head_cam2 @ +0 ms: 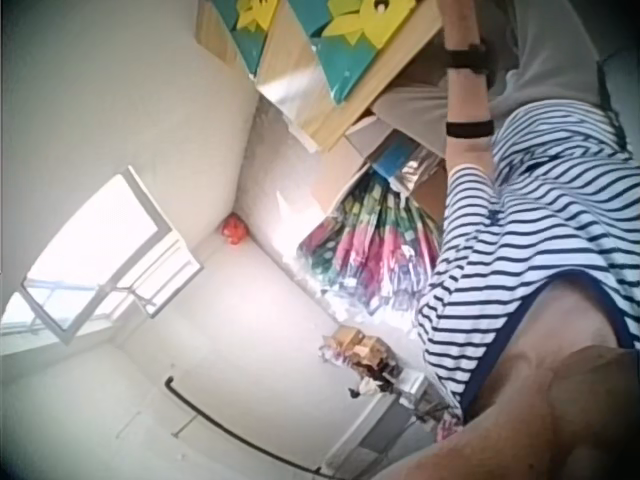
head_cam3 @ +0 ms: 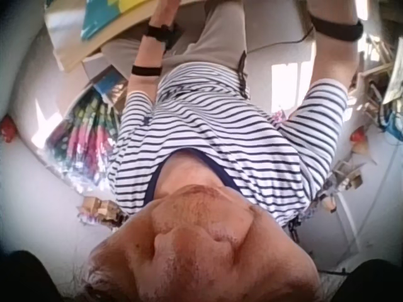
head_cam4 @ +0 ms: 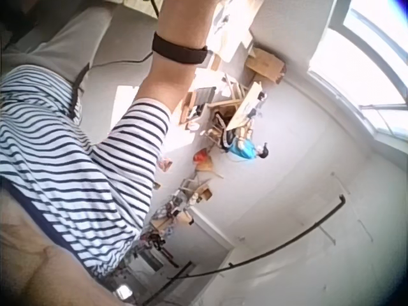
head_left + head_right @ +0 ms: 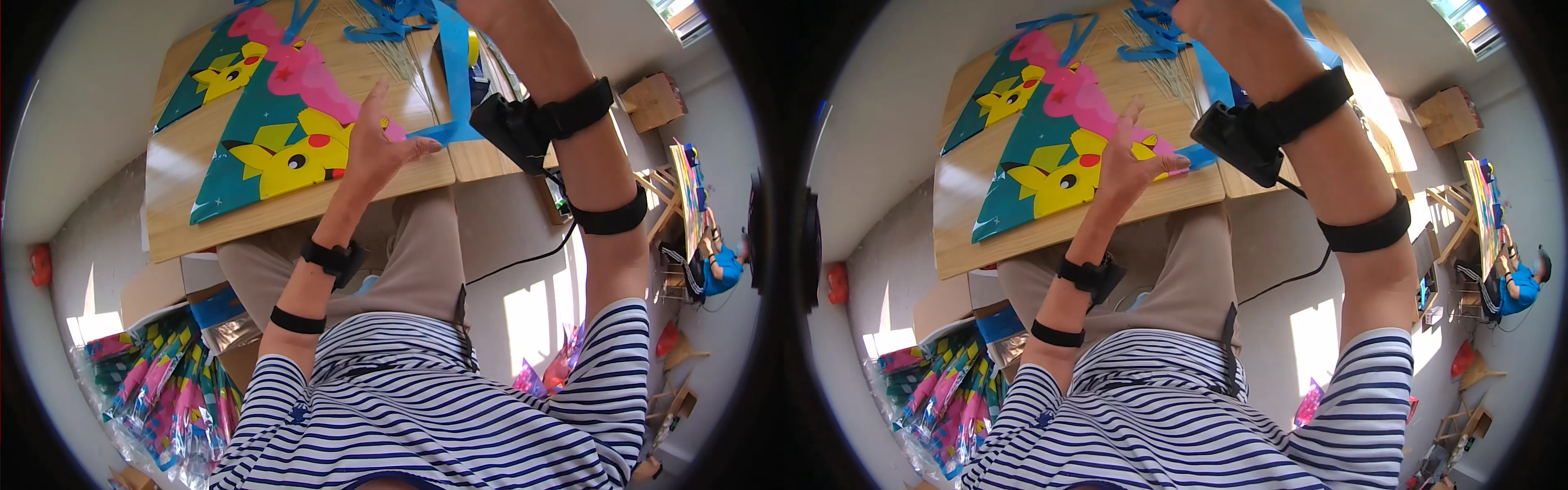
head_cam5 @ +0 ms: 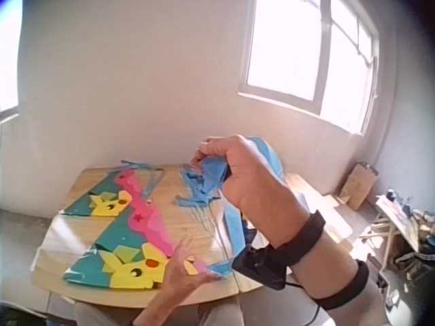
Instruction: Assemble a Pikachu-themed kite by folding and taping the material.
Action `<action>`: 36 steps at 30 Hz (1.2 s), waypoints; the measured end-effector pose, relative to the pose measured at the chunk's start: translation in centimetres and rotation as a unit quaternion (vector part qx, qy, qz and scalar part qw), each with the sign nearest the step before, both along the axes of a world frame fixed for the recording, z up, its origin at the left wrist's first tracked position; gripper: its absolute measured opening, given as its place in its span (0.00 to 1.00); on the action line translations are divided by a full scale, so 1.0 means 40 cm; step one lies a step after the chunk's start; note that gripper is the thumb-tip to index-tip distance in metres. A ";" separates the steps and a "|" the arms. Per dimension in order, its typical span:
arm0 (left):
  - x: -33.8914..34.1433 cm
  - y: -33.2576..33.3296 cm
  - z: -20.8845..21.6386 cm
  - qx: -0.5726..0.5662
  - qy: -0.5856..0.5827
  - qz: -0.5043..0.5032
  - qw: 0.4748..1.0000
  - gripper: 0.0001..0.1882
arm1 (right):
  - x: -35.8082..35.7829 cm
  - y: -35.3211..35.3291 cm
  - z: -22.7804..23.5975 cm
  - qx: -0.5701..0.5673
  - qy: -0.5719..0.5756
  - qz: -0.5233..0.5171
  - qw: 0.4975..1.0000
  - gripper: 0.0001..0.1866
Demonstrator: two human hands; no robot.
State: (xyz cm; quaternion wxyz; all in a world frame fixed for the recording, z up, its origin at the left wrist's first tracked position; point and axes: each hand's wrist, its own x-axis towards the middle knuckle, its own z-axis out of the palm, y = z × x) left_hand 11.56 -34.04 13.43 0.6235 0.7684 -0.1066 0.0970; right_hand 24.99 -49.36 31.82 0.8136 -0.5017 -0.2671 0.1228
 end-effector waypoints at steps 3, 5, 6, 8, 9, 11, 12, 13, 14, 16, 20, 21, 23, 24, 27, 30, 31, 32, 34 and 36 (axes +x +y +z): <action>0.026 0.042 0.096 -0.210 -0.034 -0.011 0.977 0.60 | -0.195 0.238 0.029 -0.424 -0.393 -0.176 0.797 0.15; 0.014 0.078 0.159 -0.345 0.013 -0.067 0.936 0.51 | -0.139 0.398 -0.060 -0.524 -0.454 -0.187 0.696 0.15; 0.024 0.100 0.164 -0.398 0.026 -0.077 0.914 0.50 | -0.124 0.463 -0.100 -0.567 -0.482 -0.184 0.642 0.17; 0.046 0.159 0.138 -0.481 0.038 -0.069 0.873 0.46 | -0.122 0.556 -0.153 -0.448 -0.262 -0.117 0.847 0.15; 0.063 0.175 0.114 -0.510 0.040 -0.066 0.857 0.44 | -0.132 0.567 -0.150 -0.408 -0.170 -0.093 0.892 0.15; 0.084 0.228 0.056 -0.548 0.040 -0.042 0.834 0.41 | -0.186 0.600 -0.116 -0.337 -0.011 -0.062 0.939 0.16; 0.091 0.252 0.029 -0.559 0.044 -0.032 0.828 0.39 | -0.216 0.606 -0.101 -0.318 0.055 -0.054 0.945 0.18; 0.095 0.267 0.018 -0.567 0.049 -0.024 0.822 0.38 | -0.228 0.605 -0.100 -0.361 -0.001 -0.058 0.931 0.19; 0.097 0.284 0.006 -0.569 0.050 -0.013 0.821 0.36 | -0.237 0.603 -0.097 -0.402 -0.058 -0.061 0.912 0.20; 0.098 0.306 -0.011 -0.581 0.068 0.001 0.811 0.32 | -0.258 0.591 -0.106 -0.459 -0.138 -0.055 0.876 0.22; 0.093 0.326 -0.040 -0.555 0.097 0.043 0.825 0.25 | -0.292 0.540 -0.139 -0.486 -0.161 -0.053 0.857 0.27; 0.091 0.332 -0.044 -0.538 0.103 0.060 0.835 0.23 | -0.293 0.528 -0.147 -0.479 -0.140 -0.058 0.865 0.27; 0.089 0.337 -0.052 -0.480 0.108 0.098 0.865 0.20 | -0.293 0.503 -0.161 -0.474 -0.109 -0.058 0.872 0.27; 0.089 0.342 -0.056 -0.436 0.109 0.126 0.884 0.19 | -0.291 0.491 -0.169 -0.476 -0.100 -0.052 0.872 0.27; 0.094 0.354 -0.061 -0.332 0.116 0.185 0.917 0.15 | -0.301 0.438 -0.243 -0.354 -0.160 -0.073 0.919 0.26; 0.103 0.365 -0.069 -0.423 0.124 0.128 0.888 0.12 | -0.320 0.323 -0.299 -0.324 -0.070 -0.039 0.943 0.26; 0.103 0.376 -0.066 -0.484 0.130 0.090 0.861 0.11 | -0.316 0.282 -0.333 -0.307 -0.019 -0.091 0.947 0.26; 0.101 0.382 -0.064 -0.544 0.134 0.049 0.827 0.10 | -0.312 0.234 -0.382 -0.291 0.033 -0.144 0.945 0.26; 0.103 0.378 -0.043 -0.547 0.151 0.069 0.821 0.10 | -0.286 0.110 -0.480 -0.355 -0.004 -0.287 0.890 0.23; 0.108 0.371 -0.036 -0.539 0.159 0.089 0.822 0.10 | -0.288 -0.001 -0.581 -0.526 -0.048 -0.395 0.752 0.22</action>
